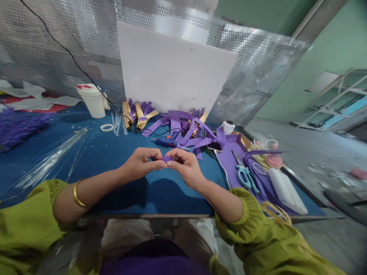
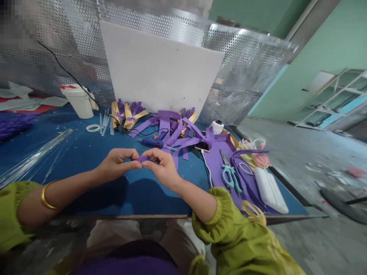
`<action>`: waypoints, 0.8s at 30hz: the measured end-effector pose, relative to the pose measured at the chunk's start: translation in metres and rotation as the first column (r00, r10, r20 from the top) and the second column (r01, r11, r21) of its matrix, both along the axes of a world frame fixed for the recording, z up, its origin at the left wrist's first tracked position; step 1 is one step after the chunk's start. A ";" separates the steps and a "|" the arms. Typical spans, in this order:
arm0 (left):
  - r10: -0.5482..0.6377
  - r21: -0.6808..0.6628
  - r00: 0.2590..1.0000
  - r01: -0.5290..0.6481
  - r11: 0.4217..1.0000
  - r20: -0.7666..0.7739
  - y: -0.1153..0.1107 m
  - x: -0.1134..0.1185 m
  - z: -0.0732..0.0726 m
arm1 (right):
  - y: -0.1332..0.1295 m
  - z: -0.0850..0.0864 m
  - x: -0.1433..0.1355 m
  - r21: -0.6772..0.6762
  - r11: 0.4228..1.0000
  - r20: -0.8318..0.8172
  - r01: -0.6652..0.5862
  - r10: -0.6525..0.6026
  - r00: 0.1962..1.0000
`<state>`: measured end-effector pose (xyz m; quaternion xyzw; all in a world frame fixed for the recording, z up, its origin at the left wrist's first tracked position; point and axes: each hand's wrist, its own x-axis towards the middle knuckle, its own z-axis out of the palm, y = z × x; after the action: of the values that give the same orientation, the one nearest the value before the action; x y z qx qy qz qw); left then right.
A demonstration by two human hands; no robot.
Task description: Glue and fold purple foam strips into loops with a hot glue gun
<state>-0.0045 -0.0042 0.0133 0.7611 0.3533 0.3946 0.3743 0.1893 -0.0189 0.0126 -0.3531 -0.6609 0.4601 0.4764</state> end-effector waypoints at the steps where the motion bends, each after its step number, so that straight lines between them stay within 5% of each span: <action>1: -0.024 -0.031 0.999 0.025 0.999 0.022 0.000 0.000 0.001 | -0.001 -0.001 -0.001 -0.038 0.999 -0.028 -0.010 0.009 1.000; 14: -0.019 -0.300 0.987 0.066 0.952 0.157 0.009 0.011 -0.004 | 0.007 -0.009 0.001 -0.045 0.995 -0.002 0.087 -0.087 0.996; 21: -0.067 -0.553 0.964 0.203 0.808 0.257 0.003 0.011 0.003 | 0.010 -0.017 0.004 0.067 0.992 0.121 0.104 -0.112 0.986; 24: 0.012 -0.608 0.971 0.139 0.782 0.237 -0.002 0.006 0.004 | 0.007 -0.016 0.008 0.088 0.987 0.130 0.133 -0.144 0.981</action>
<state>0.0013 -0.0059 0.0170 0.5569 0.3920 0.3281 0.6546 0.1976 -0.0122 -0.0034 -0.4095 -0.6833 0.3742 0.4747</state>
